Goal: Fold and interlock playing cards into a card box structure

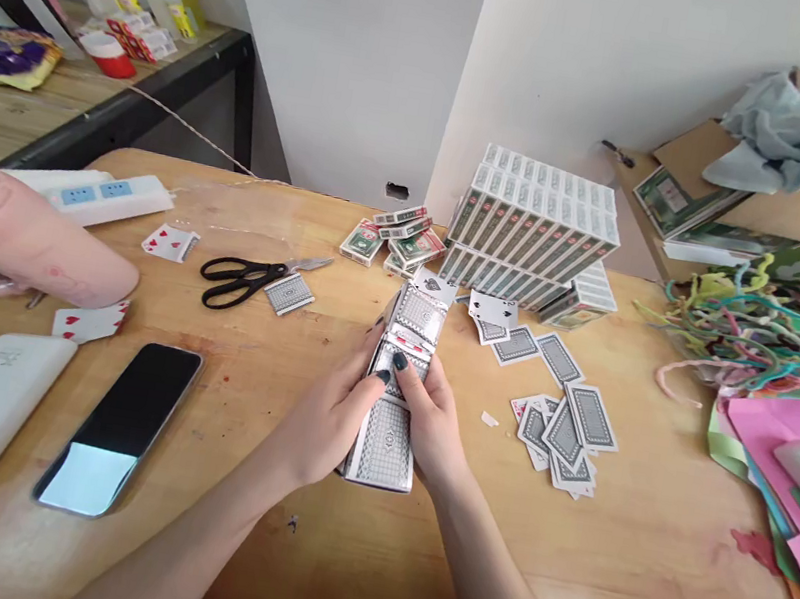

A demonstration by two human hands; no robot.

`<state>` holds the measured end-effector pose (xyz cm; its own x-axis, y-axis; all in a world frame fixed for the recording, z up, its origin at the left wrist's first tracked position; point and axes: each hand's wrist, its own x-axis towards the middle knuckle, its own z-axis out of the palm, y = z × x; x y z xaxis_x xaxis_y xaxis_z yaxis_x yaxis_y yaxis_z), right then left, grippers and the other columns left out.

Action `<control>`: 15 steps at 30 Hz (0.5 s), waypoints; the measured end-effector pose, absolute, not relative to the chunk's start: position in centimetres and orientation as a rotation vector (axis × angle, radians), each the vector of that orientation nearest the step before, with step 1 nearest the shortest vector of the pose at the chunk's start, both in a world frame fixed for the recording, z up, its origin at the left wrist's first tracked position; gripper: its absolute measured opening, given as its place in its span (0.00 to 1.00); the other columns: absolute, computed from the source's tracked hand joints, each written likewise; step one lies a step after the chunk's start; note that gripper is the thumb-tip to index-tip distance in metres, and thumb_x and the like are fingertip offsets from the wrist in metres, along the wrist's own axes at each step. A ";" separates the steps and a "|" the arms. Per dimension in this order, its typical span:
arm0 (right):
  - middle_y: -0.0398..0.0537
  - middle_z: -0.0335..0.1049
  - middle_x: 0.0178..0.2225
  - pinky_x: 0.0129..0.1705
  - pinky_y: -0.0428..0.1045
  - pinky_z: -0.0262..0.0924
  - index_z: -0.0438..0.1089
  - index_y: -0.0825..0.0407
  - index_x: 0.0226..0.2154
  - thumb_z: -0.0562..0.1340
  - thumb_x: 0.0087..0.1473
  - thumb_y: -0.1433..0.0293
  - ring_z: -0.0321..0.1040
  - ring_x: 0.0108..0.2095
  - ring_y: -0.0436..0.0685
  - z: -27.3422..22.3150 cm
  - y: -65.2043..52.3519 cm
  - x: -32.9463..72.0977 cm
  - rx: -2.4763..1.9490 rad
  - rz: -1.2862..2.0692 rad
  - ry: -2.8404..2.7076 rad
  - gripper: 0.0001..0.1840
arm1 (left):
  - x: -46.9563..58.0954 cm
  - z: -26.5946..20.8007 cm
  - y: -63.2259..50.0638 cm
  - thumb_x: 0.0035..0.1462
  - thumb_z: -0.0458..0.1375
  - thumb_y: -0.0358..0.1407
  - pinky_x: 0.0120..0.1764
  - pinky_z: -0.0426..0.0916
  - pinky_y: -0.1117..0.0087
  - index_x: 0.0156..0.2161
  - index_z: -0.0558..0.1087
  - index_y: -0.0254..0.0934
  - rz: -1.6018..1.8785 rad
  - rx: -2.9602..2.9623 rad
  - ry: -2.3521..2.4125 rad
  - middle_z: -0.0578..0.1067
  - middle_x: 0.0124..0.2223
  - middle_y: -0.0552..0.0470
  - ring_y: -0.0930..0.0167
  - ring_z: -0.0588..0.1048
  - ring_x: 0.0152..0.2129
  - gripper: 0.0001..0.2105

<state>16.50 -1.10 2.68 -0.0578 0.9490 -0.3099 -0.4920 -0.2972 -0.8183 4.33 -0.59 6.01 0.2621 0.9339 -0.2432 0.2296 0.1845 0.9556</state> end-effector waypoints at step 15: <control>0.42 0.69 0.24 0.32 0.49 0.59 0.71 0.52 0.28 0.67 0.46 0.59 0.65 0.26 0.52 3.4 -0.6 16.4 -1.208 1.635 -0.580 0.13 | 3.6 5.9 0.1 0.57 0.51 0.47 0.23 0.53 0.72 0.23 0.63 0.37 0.695 1.332 1.480 0.64 0.22 0.56 0.73 0.62 0.21 0.18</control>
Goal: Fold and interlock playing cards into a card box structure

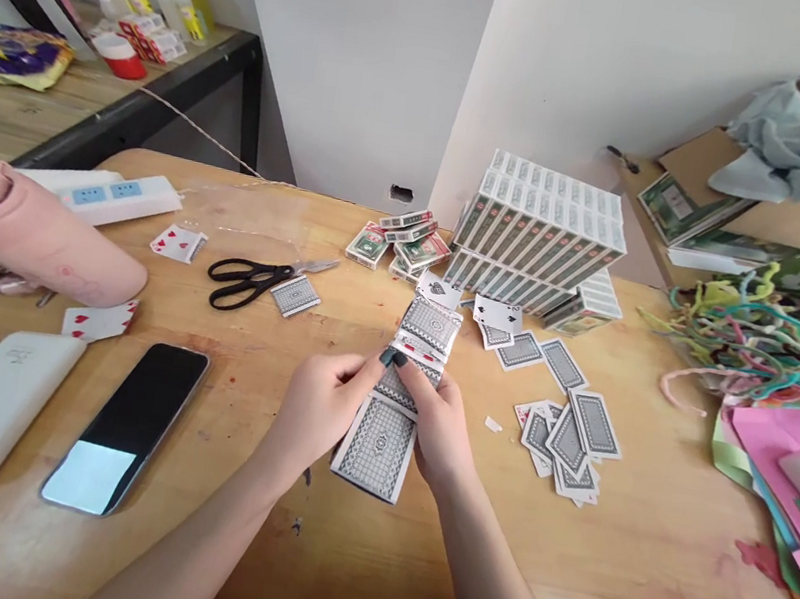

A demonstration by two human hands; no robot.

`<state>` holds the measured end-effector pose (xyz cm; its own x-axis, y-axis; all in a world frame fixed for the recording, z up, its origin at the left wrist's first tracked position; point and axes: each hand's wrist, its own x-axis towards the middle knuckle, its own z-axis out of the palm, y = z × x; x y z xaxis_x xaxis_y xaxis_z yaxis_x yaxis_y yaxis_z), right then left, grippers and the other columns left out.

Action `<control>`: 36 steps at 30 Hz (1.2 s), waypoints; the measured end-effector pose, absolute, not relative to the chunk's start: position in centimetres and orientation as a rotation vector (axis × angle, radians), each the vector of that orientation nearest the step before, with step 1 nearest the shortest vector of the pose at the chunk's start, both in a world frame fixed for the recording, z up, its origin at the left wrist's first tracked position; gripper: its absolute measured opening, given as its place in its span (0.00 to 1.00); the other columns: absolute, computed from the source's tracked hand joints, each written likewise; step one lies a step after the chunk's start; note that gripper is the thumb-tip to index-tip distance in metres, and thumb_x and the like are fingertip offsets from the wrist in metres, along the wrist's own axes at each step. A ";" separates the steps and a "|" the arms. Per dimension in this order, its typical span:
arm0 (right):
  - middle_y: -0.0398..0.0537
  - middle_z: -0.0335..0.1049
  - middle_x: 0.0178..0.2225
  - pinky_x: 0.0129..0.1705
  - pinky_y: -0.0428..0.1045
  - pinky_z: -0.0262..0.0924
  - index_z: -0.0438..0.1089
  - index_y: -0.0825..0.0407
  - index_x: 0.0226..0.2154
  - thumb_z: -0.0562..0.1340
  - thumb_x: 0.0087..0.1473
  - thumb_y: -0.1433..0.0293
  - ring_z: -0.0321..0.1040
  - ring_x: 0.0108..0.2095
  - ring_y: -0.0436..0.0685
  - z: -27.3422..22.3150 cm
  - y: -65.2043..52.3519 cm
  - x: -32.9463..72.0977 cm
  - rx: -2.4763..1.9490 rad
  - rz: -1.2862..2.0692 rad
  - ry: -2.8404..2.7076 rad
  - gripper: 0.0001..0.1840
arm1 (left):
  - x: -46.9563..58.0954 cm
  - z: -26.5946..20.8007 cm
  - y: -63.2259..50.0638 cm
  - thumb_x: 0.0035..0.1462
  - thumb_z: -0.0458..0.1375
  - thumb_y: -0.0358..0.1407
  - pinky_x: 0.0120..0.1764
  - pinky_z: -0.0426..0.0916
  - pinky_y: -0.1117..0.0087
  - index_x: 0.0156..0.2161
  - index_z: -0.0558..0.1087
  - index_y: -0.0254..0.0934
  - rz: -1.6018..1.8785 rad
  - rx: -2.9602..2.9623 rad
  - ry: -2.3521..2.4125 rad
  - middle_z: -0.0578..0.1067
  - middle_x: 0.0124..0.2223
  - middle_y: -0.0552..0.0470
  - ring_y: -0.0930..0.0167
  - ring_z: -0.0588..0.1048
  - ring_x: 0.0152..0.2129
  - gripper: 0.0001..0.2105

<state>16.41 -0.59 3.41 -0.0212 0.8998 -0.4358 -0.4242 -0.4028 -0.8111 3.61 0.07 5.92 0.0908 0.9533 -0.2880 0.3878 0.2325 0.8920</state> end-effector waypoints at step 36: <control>0.45 0.77 0.31 0.34 0.49 0.65 0.73 0.51 0.35 0.71 0.40 0.64 0.72 0.28 0.55 3.9 1.2 20.7 -0.984 1.820 -0.702 0.17 | 3.0 3.4 3.3 0.51 0.58 0.53 0.49 0.64 0.64 0.45 0.72 0.35 0.748 1.268 1.276 0.76 0.48 0.45 0.62 0.72 0.46 0.24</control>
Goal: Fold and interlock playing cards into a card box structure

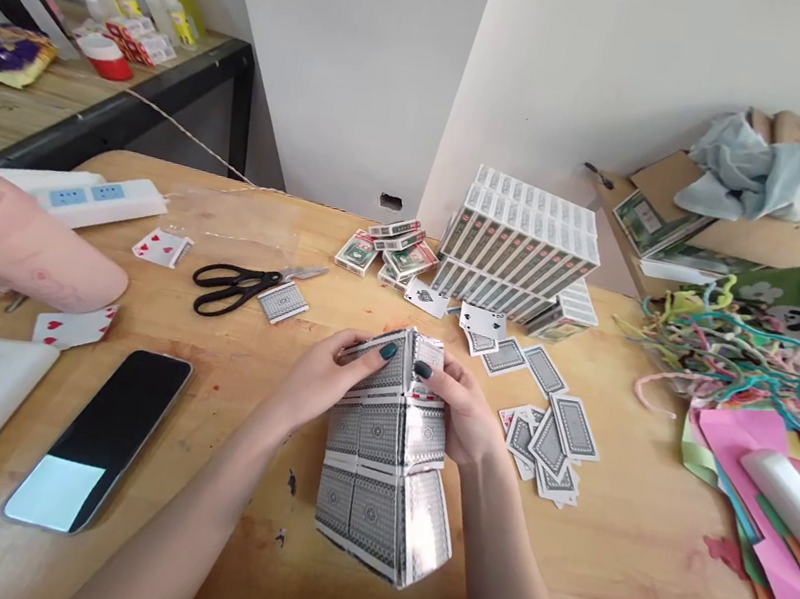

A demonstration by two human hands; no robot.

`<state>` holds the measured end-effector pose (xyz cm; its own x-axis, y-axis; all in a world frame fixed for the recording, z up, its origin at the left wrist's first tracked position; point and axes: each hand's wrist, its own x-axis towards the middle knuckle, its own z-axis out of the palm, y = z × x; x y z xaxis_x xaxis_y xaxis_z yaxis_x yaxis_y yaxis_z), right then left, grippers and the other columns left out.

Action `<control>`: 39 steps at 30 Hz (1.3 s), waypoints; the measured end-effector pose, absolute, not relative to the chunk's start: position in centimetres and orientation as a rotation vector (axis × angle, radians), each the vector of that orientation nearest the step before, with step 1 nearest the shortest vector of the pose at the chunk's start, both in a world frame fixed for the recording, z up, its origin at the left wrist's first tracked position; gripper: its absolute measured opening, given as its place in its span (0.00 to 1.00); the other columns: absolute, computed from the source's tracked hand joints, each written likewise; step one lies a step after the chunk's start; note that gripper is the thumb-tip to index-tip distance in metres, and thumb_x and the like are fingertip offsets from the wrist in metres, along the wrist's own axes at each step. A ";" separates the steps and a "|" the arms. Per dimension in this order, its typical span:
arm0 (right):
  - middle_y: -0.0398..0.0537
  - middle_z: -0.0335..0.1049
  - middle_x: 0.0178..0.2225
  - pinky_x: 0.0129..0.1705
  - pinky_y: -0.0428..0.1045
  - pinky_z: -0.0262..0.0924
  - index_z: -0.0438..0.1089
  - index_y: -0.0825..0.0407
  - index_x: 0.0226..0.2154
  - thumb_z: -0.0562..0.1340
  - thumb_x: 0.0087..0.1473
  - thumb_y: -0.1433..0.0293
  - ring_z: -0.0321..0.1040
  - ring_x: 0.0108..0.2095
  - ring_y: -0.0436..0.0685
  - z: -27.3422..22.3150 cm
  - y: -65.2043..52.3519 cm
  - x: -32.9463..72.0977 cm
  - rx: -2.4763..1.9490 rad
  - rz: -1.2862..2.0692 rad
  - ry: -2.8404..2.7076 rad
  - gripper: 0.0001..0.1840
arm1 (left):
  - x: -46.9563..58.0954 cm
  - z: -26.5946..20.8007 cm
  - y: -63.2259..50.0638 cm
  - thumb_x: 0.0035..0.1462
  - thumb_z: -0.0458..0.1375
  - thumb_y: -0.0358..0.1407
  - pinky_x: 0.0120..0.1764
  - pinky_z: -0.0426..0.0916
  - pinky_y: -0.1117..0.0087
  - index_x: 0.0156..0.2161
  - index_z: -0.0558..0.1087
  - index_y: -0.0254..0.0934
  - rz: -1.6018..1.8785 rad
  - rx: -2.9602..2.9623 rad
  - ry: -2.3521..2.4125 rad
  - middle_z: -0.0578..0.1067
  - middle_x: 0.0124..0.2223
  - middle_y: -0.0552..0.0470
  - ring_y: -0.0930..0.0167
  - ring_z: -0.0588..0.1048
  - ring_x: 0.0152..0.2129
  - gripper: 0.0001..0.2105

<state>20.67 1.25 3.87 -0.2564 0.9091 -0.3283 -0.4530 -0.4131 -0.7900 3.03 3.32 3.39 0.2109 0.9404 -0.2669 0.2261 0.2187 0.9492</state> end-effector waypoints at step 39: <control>0.40 0.65 0.31 0.30 0.43 0.59 0.65 0.53 0.39 0.68 0.44 0.68 0.62 0.29 0.47 5.3 3.4 22.4 -1.080 2.133 -1.383 0.19 | 0.4 11.9 8.6 0.54 0.60 0.32 0.37 0.69 0.74 0.35 0.80 0.44 0.173 2.160 0.782 0.81 0.37 0.58 0.73 0.78 0.34 0.07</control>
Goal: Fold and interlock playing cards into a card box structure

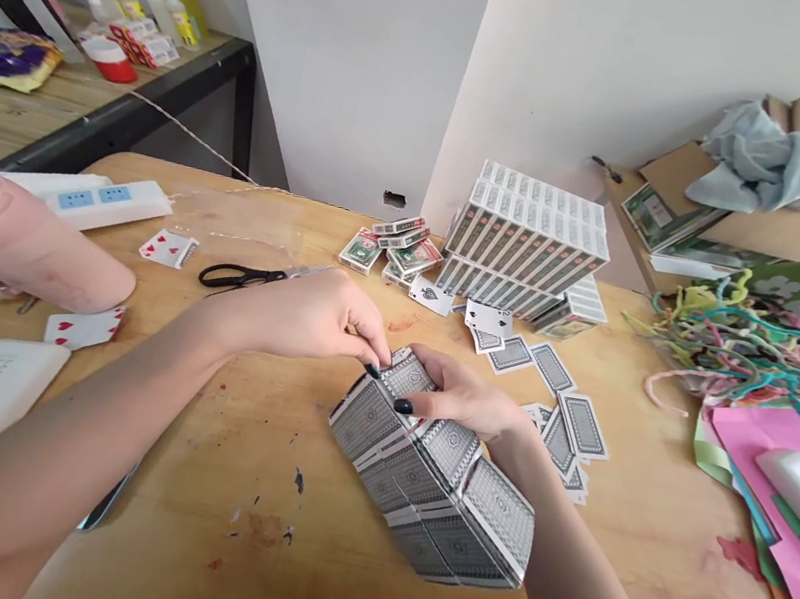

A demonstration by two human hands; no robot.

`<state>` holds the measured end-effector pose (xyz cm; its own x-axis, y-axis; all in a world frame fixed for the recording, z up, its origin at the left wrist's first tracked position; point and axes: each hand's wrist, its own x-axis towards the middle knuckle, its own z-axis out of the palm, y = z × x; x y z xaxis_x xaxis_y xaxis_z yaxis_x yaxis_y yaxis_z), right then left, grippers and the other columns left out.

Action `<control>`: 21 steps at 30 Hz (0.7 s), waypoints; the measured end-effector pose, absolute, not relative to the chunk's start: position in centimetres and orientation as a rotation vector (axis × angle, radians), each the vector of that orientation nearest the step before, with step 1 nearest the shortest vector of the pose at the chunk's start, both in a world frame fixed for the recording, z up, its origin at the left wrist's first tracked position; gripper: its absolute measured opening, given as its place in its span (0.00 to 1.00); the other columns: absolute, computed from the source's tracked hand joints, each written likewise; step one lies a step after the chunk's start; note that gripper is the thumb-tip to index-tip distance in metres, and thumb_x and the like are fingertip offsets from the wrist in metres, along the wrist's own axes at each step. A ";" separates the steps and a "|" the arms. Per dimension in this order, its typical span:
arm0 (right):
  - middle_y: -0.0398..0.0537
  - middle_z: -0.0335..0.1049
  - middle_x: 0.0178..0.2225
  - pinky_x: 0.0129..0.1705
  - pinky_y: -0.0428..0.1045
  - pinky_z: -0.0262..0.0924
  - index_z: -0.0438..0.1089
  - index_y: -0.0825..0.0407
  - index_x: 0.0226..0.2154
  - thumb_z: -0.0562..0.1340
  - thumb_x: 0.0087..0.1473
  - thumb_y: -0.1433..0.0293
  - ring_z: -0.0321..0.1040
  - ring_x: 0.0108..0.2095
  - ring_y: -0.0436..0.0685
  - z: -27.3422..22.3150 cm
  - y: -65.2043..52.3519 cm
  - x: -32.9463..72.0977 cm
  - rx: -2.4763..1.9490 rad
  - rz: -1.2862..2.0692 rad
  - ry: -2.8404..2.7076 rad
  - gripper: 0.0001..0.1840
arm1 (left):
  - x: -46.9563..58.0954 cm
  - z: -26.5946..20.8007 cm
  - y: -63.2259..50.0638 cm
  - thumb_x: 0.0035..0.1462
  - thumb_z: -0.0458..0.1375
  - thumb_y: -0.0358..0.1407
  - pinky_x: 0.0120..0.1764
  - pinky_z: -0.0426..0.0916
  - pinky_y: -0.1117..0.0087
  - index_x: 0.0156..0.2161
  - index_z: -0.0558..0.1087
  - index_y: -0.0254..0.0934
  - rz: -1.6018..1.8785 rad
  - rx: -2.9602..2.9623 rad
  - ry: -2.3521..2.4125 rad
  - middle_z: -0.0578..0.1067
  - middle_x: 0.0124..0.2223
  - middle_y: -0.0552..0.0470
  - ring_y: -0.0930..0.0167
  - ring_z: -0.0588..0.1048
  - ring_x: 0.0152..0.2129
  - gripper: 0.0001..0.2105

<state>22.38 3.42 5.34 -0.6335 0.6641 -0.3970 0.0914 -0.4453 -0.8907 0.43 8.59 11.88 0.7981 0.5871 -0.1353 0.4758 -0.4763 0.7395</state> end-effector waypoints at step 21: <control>0.44 0.69 0.34 0.33 0.43 0.62 0.67 0.57 0.41 0.72 0.38 0.64 0.66 0.30 0.47 1.9 2.5 21.2 -0.648 2.401 -1.244 0.28 | 0.7 11.6 7.8 0.45 0.66 0.35 0.32 0.66 0.78 0.29 0.80 0.41 -0.042 1.963 0.756 0.77 0.31 0.58 0.77 0.75 0.29 0.03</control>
